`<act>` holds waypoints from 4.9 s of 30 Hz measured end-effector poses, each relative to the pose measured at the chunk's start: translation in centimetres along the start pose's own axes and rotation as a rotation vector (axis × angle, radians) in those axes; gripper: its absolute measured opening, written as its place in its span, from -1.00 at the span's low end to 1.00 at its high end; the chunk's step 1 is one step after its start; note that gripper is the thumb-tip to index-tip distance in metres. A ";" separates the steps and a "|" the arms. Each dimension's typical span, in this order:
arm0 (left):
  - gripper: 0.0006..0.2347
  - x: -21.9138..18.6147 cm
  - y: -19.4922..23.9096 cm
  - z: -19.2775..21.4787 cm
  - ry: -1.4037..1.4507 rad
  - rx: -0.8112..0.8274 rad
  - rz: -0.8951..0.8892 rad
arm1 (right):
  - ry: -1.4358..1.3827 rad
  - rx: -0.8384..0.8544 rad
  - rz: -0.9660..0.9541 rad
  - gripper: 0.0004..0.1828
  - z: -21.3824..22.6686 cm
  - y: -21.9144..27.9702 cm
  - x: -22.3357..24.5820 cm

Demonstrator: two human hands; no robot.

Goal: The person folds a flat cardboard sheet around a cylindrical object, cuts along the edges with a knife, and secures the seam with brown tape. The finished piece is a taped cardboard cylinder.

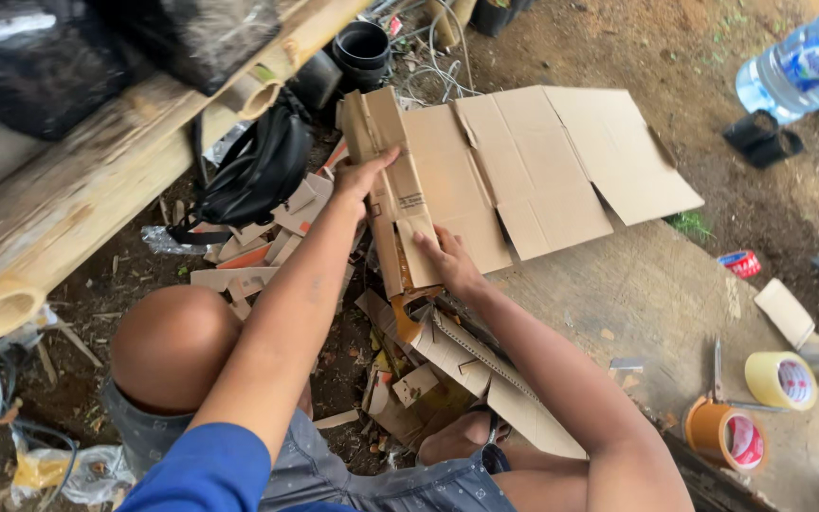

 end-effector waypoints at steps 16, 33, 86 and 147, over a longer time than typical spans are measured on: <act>0.16 -11.7 0.5 0.5 -0.668 -0.114 -0.688 | 0.224 -0.063 0.150 0.15 0.2 -1.0 1.0; -0.21 8.8 16.0 -1.1 0.180 0.277 0.043 | 0.157 -0.057 0.208 -0.24 2.3 0.8 2.3; 0.02 4.6 16.7 -8.6 -0.224 0.447 -0.096 | 0.984 -0.129 -0.463 0.15 23.9 14.3 -20.1; -0.48 1.8 17.9 -11.5 -1.228 0.408 -0.742 | -0.014 0.029 0.135 -0.25 6.0 2.0 -5.1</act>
Point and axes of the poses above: each hand's wrist, its own y-axis away from the middle knuckle, its own z-axis out of the back of the hand, x = y × z, the point moved 10 cm from there along -y, towards the middle knuckle, and after that the axes turned 1 degree about z, right-handed, at the moved point
